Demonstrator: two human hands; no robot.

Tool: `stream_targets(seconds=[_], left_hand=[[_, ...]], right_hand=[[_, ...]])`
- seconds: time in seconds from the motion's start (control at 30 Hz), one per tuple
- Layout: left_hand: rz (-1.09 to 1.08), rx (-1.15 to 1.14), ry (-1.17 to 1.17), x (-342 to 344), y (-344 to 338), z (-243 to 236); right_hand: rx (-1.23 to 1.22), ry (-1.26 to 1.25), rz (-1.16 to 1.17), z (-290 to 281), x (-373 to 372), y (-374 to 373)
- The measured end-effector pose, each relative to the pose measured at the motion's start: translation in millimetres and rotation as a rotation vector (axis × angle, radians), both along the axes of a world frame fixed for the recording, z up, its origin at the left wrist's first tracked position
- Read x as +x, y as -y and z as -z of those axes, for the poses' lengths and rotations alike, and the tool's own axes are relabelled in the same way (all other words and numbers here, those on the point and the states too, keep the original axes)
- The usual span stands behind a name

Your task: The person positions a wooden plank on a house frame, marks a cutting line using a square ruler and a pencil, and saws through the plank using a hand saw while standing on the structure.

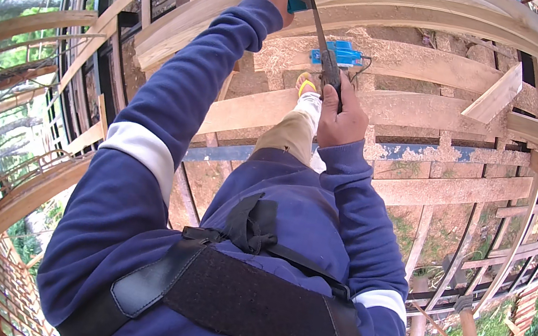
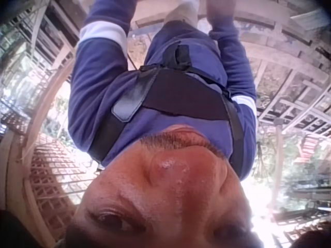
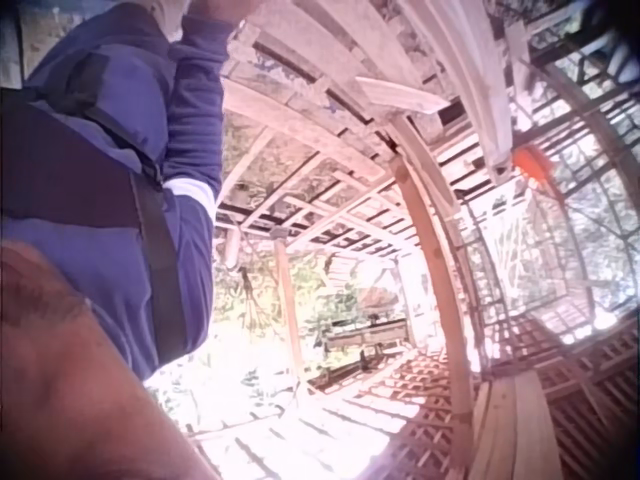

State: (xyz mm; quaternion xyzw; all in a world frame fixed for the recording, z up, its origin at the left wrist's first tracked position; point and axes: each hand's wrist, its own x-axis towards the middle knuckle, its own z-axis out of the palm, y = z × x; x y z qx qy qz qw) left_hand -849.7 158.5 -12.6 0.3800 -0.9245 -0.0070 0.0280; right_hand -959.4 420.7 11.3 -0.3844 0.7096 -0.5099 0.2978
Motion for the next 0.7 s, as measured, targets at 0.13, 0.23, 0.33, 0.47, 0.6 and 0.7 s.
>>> stream_targets(seconds=[0.13,0.23,0.33,0.47,0.6,0.7], left_hand=[[0.025,-0.04,-0.016,2.2,5.6,10.1],[0.025,-0.035,-0.035,2.9,4.6,10.5],[0.018,0.007,-0.034,-2.9,0.0,-1.6],[-0.012,0.015,-0.004,-1.3,0.5,-1.5],[-0.052,-0.004,-0.022,0.2,5.3,5.9],[-0.037,0.022,-0.027,-0.4,-0.5,2.2]], right_hand=[[0.031,0.048,0.0,-9.9,-6.4,8.0],[0.138,0.04,-0.041,-20.5,-8.6,14.6],[0.133,0.03,-0.043,-13.8,-8.8,8.6],[0.01,0.007,-0.004,-3.7,-9.4,-2.6],[0.084,0.017,-0.032,-1.7,-8.9,0.7],[0.1,-0.019,-0.036,1.2,-4.2,-5.6]])
